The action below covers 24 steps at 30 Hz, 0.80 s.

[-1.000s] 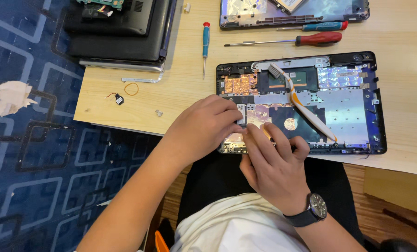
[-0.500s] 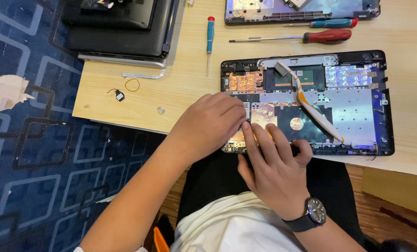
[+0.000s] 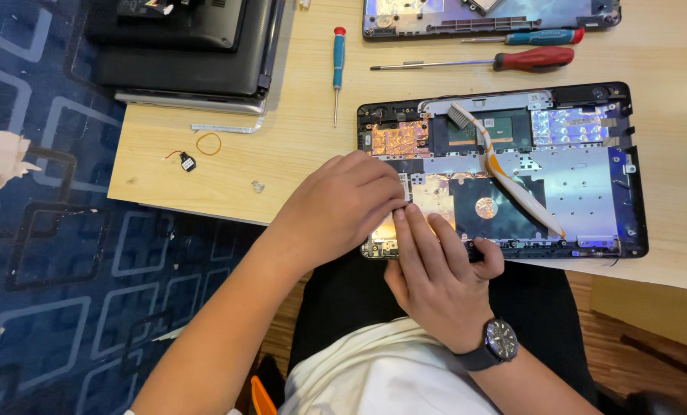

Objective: The person cleans the interior of a disassembled laptop using a toothbrush, then places the motherboard back into the chassis. The person uses a toothbrush to scrub the laptop's internal frame and later positions the motherboard into place.

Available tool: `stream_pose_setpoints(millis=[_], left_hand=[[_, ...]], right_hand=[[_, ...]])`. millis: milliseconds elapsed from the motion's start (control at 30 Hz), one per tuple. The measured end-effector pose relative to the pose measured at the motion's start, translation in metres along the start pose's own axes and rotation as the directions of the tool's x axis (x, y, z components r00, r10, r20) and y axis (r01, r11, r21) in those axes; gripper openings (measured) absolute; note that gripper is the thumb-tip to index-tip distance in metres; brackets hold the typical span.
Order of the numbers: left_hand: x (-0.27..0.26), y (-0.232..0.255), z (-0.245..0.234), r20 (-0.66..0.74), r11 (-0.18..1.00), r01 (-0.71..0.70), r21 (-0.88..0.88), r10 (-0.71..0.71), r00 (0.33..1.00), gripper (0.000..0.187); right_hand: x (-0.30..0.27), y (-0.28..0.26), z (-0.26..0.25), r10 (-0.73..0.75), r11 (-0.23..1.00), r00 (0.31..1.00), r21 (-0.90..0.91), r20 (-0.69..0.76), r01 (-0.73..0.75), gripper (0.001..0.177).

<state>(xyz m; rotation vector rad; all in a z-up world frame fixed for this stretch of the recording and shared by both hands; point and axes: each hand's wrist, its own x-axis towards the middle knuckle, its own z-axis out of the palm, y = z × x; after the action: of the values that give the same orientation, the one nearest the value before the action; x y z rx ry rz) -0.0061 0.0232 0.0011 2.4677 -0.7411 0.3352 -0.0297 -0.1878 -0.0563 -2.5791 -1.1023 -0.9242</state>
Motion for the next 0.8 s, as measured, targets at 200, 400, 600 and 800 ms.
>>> stream_pose_setpoints(millis=[200,400,600,800], left_hand=[[-0.001,0.001,0.006,-0.067,0.993,-0.014,0.117,0.022,0.997,0.011],[0.006,-0.004,0.005,-0.078,0.993,-0.026,0.115,0.035,0.996,0.007],[0.022,-0.019,-0.014,-0.12,0.984,-0.029,0.176,0.051,0.991,0.008],[0.057,-0.01,-0.095,-0.304,0.984,-0.022,0.179,0.077,0.95,0.008]], right_hand=[[-0.006,0.001,0.017,0.003,1.0,0.996,0.008,-0.084,-0.002,0.035],[0.002,-0.003,0.011,0.014,1.0,0.998,0.023,-0.057,-0.013,0.034],[0.011,-0.008,0.005,0.043,0.999,0.999,0.024,-0.019,-0.043,0.052],[0.007,-0.008,0.008,0.047,0.999,0.999,0.029,-0.021,-0.046,0.054]])
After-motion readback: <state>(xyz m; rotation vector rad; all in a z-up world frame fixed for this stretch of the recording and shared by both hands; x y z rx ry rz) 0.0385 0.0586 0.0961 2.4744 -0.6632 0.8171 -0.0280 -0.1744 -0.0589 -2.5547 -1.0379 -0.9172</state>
